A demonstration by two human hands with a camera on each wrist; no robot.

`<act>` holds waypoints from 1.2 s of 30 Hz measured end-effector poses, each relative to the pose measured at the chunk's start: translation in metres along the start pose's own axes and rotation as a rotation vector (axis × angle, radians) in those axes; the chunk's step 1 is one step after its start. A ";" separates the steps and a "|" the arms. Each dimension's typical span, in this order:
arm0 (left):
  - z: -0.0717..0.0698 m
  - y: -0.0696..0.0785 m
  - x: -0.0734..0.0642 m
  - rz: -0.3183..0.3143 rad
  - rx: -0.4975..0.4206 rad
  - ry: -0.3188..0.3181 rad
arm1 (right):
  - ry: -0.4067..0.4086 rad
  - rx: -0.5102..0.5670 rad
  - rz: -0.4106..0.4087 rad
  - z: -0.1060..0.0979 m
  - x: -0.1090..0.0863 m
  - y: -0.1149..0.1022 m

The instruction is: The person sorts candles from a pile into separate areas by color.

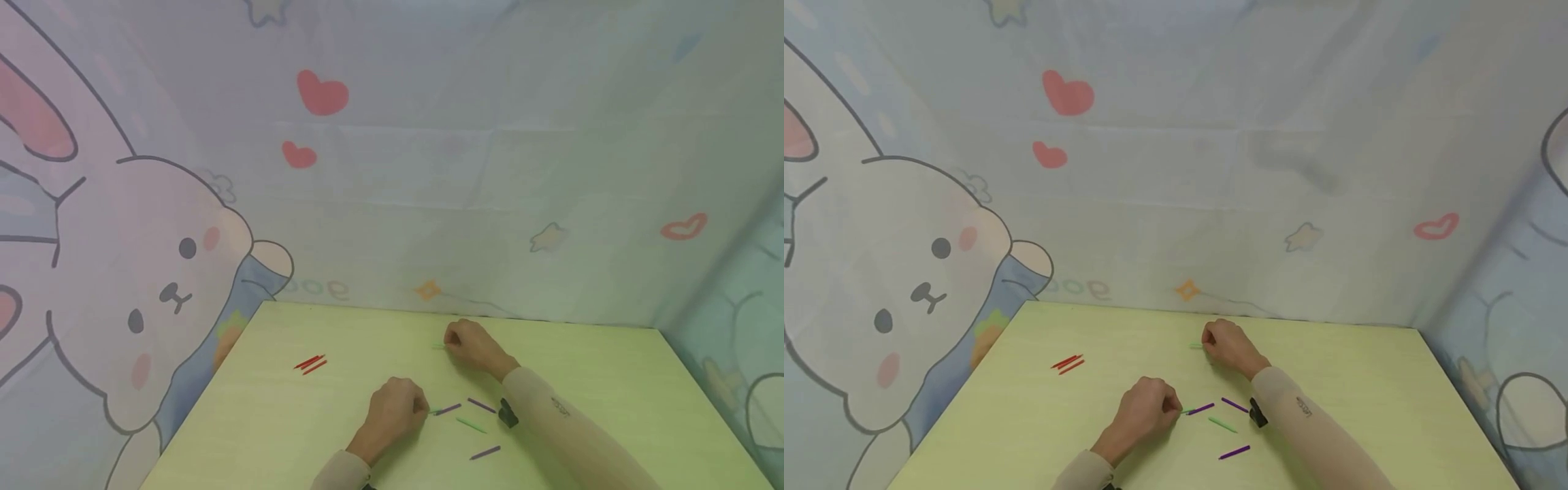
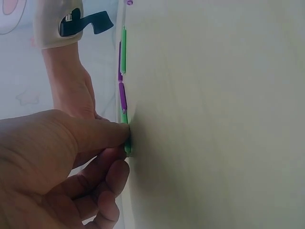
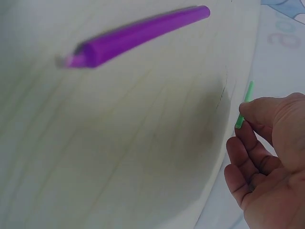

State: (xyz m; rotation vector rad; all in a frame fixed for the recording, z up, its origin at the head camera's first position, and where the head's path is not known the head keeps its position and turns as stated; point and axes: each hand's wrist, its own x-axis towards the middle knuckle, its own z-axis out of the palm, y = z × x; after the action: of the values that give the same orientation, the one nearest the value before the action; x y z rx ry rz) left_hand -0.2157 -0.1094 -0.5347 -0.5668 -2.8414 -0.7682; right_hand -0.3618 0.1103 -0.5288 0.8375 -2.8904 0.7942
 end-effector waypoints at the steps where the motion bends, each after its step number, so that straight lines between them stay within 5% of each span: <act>1: 0.000 0.000 0.000 -0.002 0.001 -0.003 | -0.001 0.000 -0.003 0.000 0.001 0.000; 36: -0.002 0.002 0.000 -0.017 -0.011 -0.010 | -0.051 -0.032 0.050 0.003 0.004 -0.004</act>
State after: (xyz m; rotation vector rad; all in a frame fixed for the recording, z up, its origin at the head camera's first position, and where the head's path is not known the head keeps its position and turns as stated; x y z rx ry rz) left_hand -0.2152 -0.1087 -0.5319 -0.5501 -2.8562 -0.7862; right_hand -0.3623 0.1039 -0.5291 0.7972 -2.9708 0.7395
